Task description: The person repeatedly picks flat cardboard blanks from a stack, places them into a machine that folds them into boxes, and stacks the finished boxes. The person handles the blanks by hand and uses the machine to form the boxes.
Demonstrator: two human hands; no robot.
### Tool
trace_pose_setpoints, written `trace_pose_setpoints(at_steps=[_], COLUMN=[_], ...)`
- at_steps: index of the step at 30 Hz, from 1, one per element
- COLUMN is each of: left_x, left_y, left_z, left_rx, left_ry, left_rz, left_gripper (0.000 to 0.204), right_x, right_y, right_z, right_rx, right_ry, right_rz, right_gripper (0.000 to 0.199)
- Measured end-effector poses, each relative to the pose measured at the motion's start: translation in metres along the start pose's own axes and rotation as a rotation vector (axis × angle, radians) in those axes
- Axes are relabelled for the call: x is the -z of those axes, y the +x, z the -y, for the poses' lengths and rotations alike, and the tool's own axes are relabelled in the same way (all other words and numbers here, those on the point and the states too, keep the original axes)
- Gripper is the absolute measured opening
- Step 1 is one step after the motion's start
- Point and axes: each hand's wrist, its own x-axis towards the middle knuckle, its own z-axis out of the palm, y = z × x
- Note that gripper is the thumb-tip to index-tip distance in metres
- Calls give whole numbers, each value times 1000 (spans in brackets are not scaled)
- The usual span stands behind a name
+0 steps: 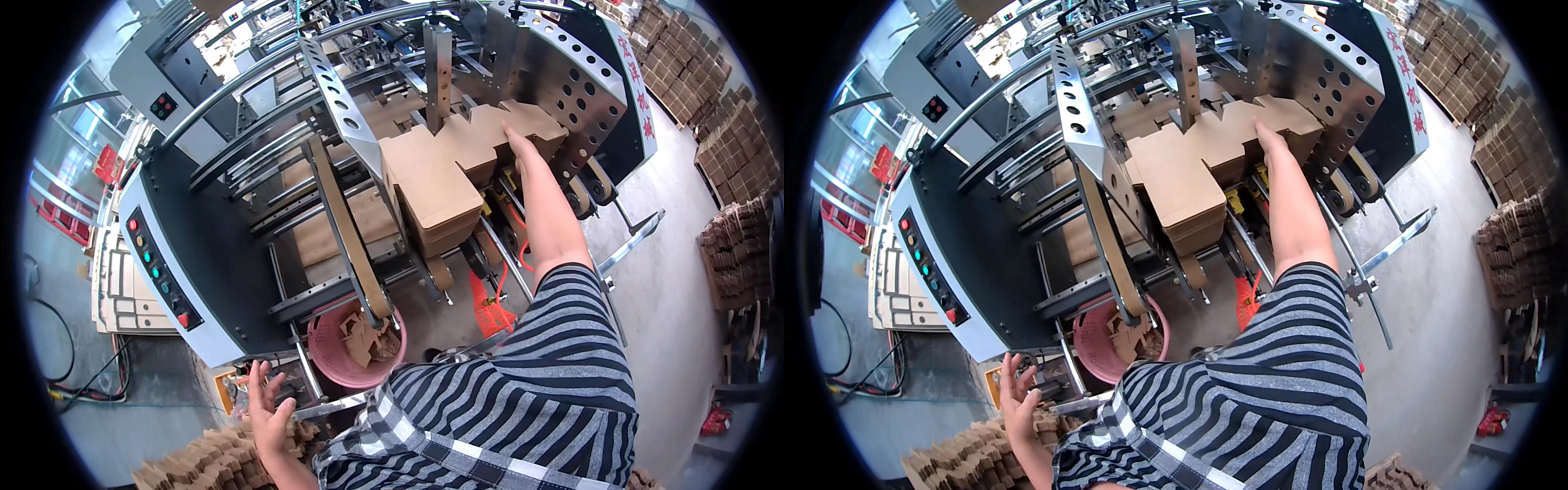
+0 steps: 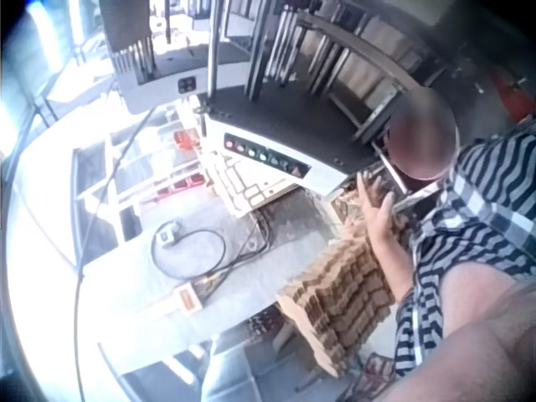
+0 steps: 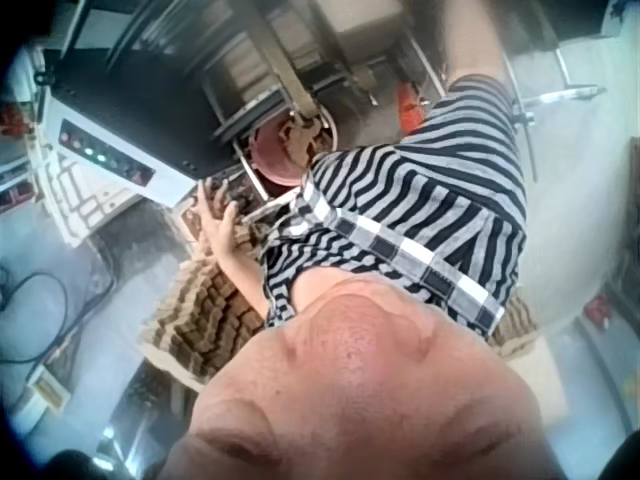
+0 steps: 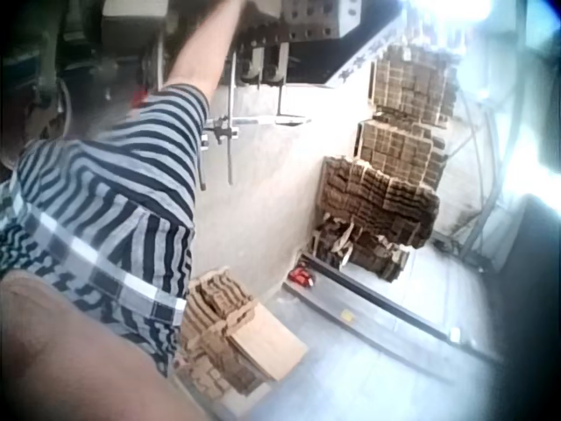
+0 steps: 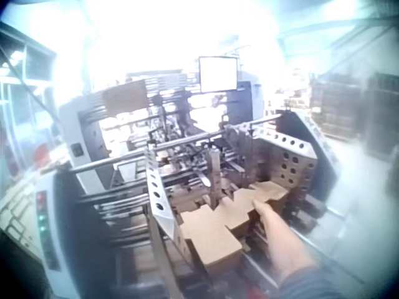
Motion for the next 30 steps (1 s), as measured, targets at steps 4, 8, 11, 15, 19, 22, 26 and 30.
trace_pose_setpoints(at_steps=[4, 8, 11, 15, 19, 22, 26, 30], left_x=[-10, -20, -21, -16, -17, -15, -18, -27], left_y=[20, 27, 30, 23, 15, 15, 14, 21], left_z=[-11, -14, -15, -13, -8, -3, -6, -15], left_rx=[-27, -21, -1, 12, 0, 6, 37, 4], left_ry=[21, 52, 97, 94, 67, 67, 79, 93], left_rz=[69, 96, 86, 70, 56, 97, 93, 110], left_gripper=[89, 89, 87, 86, 86, 83, 84, 85], right_x=[5, 2, 12, 10, 2, 15, 0, 4], right_y=[10, -23, 5, 40, 60, 87, 6, -43], right_z=[5, 5, 4, -2, -3, -4, 14, 35], right_rx=[-72, 16, 131, -36, -1, 15, -36, -152], right_ry=[-43, -3, -166, 72, 72, 132, -11, -196], right_rz=[34, -25, -126, -188, -247, -184, -175, -73], right_gripper=[77, 65, 65, 61, 56, 55, 61, 80])
